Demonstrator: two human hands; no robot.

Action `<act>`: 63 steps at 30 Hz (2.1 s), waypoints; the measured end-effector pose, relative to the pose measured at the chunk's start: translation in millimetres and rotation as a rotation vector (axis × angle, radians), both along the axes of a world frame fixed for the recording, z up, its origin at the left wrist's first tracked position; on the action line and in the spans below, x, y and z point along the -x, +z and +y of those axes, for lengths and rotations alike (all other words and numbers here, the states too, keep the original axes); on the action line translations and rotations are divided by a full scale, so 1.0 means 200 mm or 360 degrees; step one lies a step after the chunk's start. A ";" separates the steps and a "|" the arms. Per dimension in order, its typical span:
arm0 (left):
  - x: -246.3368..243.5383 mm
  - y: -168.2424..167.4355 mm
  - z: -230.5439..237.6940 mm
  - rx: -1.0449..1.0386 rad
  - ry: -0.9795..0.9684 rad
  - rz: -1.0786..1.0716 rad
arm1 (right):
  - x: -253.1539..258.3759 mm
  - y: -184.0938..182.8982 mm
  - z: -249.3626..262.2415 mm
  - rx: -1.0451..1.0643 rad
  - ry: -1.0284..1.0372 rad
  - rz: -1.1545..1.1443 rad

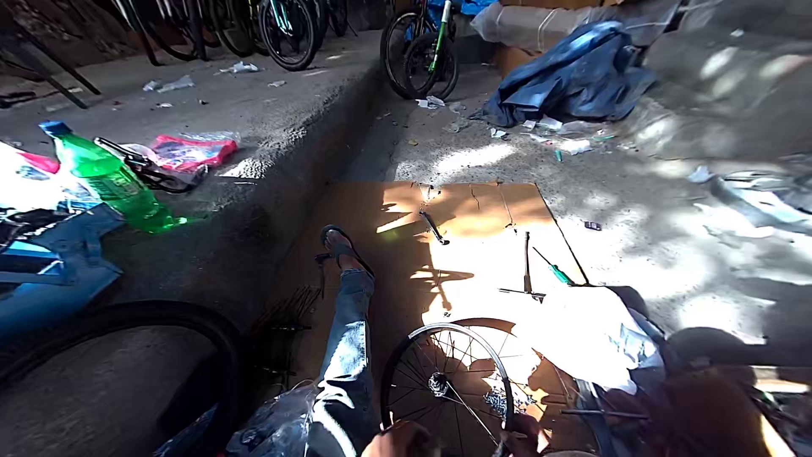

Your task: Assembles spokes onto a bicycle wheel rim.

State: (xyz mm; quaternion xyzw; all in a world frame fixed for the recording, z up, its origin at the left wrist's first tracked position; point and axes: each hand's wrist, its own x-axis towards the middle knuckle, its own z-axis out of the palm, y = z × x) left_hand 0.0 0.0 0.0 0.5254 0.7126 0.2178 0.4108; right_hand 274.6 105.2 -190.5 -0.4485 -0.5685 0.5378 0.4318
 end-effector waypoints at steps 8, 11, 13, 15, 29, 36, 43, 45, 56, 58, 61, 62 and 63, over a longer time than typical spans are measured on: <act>-0.36 -0.34 0.40 0.0822 -0.0097 0.0063 | -0.06 0.07 0.01 0.0265 0.0099 -0.0446; -0.41 -0.51 0.39 0.0786 0.0323 -0.0494 | -0.06 0.09 0.02 0.0241 0.0115 -0.0456; -0.44 -0.62 0.37 0.0589 0.0506 -0.0874 | -0.06 0.11 0.02 0.0209 0.0079 -0.0443; -0.48 -0.70 0.35 0.0477 0.0614 -0.1103 | -0.04 0.16 0.02 0.0292 0.0043 -0.0481; -0.47 -0.81 0.32 0.0390 0.0588 -0.1515 | -0.03 0.19 0.03 0.0427 0.0038 -0.0372; -0.41 -0.80 0.27 0.0357 0.0185 -0.0990 | -0.02 0.20 0.05 0.0442 0.0004 -0.0317; -0.53 -0.74 0.36 0.0427 0.0448 -0.0996 | -0.16 -0.01 0.16 -0.0104 -0.0015 -0.0990; -0.57 -0.71 0.42 0.0422 0.0649 -0.1218 | -0.18 -0.10 0.18 -0.0288 0.0142 -0.1379; -0.63 -0.80 0.50 0.0291 0.0877 -0.1513 | -0.04 -0.04 0.25 -0.0073 0.0644 -0.2113; -0.63 -0.80 0.50 0.0286 0.0877 -0.1499 | -0.07 -0.05 0.23 -0.0102 0.0504 -0.1972; -0.62 -0.80 0.50 0.0258 0.0876 -0.1512 | -0.17 -0.04 0.20 -0.0073 0.0136 -0.1250; -0.62 -0.80 0.50 0.0251 0.0874 -0.1517 | -0.19 0.00 0.19 -0.0030 0.0071 -0.1002; -0.62 -0.80 0.51 0.0251 0.0873 -0.1516 | -0.19 0.05 0.17 0.0066 0.0011 -0.0833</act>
